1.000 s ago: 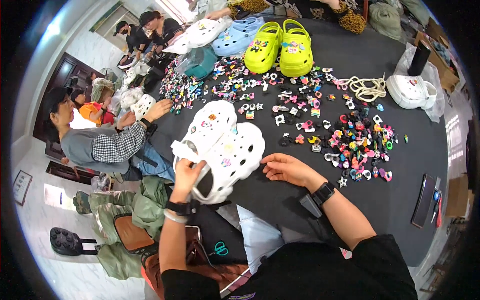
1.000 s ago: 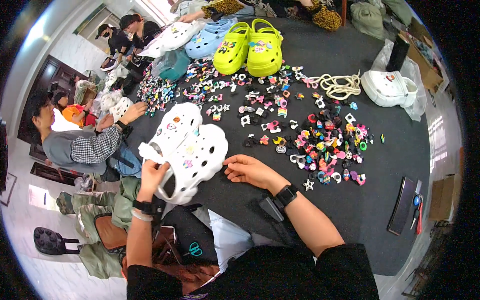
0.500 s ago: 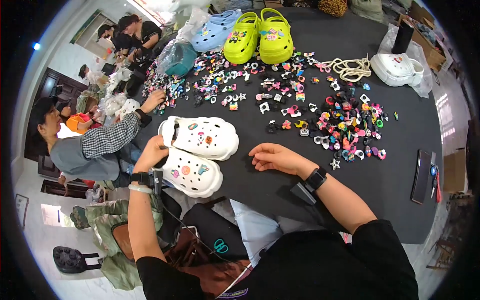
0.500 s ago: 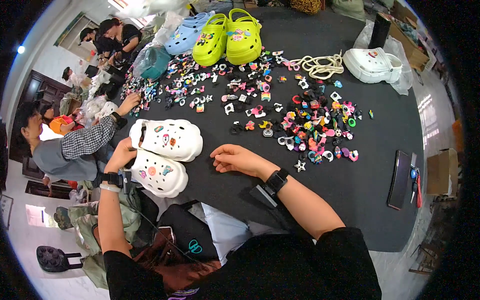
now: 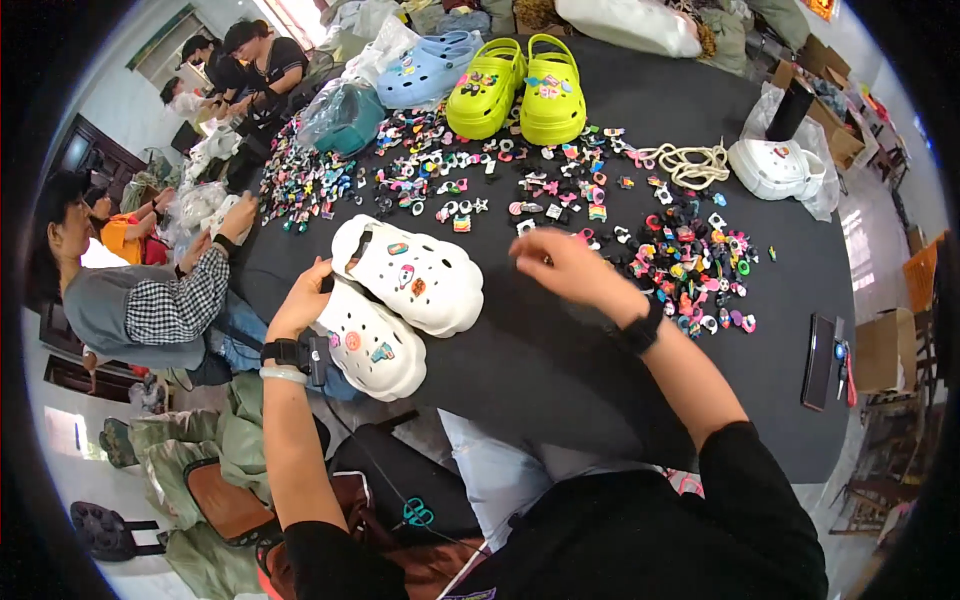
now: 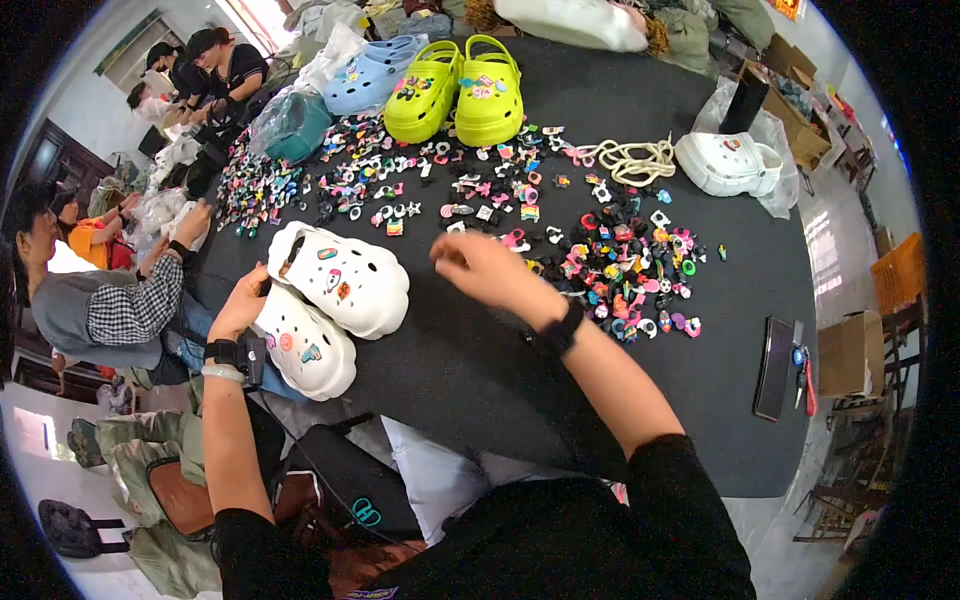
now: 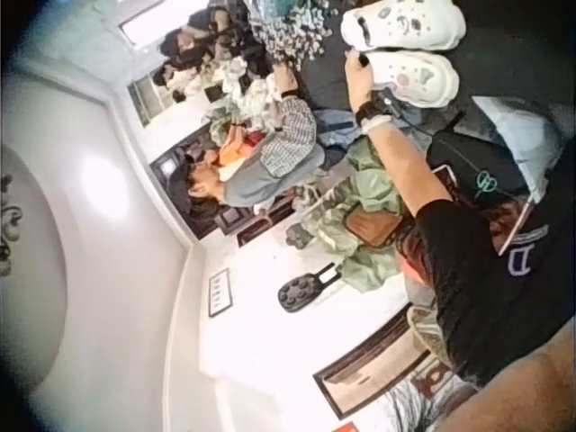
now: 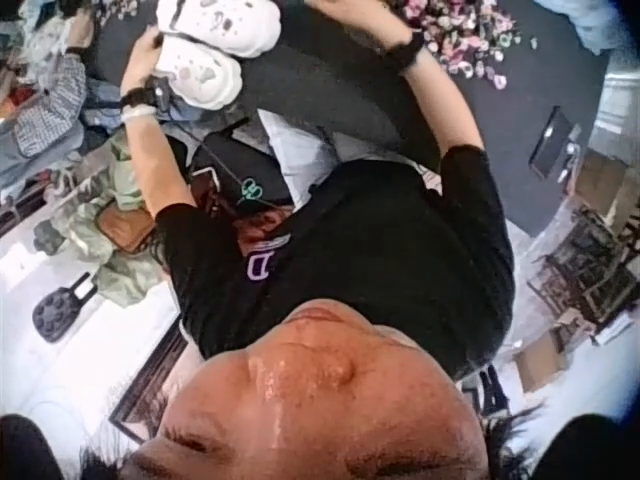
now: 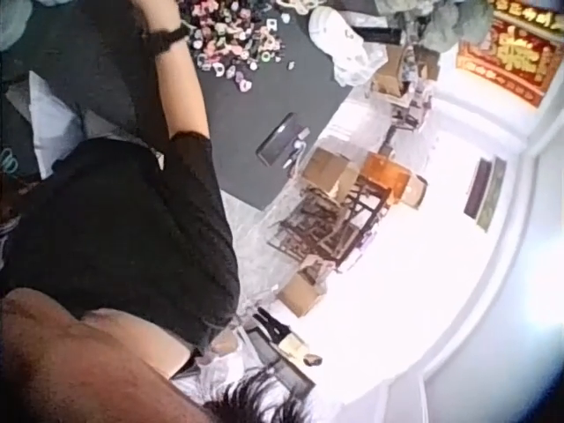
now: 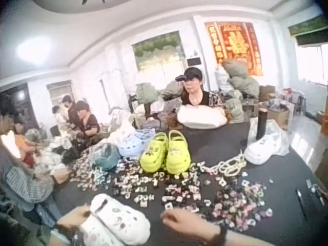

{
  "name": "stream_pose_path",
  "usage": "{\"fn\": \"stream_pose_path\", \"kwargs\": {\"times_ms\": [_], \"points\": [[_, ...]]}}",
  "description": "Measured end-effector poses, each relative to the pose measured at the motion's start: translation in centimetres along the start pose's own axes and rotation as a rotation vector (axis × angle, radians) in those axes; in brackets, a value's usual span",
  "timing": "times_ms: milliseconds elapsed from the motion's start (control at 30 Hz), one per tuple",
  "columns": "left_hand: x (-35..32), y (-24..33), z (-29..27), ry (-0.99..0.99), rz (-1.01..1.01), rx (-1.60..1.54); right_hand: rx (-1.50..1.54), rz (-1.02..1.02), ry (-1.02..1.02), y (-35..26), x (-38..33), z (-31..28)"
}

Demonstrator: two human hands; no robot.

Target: Applying decorative charms to foam clogs and bagging them for shipment.

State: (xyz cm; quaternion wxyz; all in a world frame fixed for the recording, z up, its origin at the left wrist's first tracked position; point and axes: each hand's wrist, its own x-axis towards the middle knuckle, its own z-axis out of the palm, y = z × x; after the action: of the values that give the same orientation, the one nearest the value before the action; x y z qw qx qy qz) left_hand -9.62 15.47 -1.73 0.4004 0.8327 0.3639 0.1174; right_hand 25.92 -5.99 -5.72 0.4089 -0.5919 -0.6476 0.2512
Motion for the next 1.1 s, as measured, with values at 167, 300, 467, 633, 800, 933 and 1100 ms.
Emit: {"fn": "stream_pose_path", "kwargs": {"times_ms": [167,300,467,633,800,933,1100], "points": [[0.7,0.7,0.3,-0.041,0.069,-0.009,-0.693,0.16,-0.055,2.4,5.2,-0.8],[0.1,-0.3,-0.2,-0.022,0.047,-0.051,-0.676,0.077,0.014,3.7,5.1,0.8],[0.3,1.1,2.2,-0.06,0.048,-0.242,-0.487,0.13,0.072,6.5,4.5,-0.6],[0.4,3.9,4.6,-0.08,0.2,-0.102,-0.124,0.11,0.116,2.6,2.6,-2.1],[0.9,6.6,5.2,-0.159,0.124,-0.105,0.469,0.224,0.064,0.9,0.3,-2.1],[1.3,5.7,5.8,-0.098,0.205,0.036,0.542,0.174,0.238,2.2,-0.9,-1.9],[0.0,6.1,5.6,0.218,0.499,0.584,1.025,0.33,0.361,4.1,-2.5,-1.4]]}}
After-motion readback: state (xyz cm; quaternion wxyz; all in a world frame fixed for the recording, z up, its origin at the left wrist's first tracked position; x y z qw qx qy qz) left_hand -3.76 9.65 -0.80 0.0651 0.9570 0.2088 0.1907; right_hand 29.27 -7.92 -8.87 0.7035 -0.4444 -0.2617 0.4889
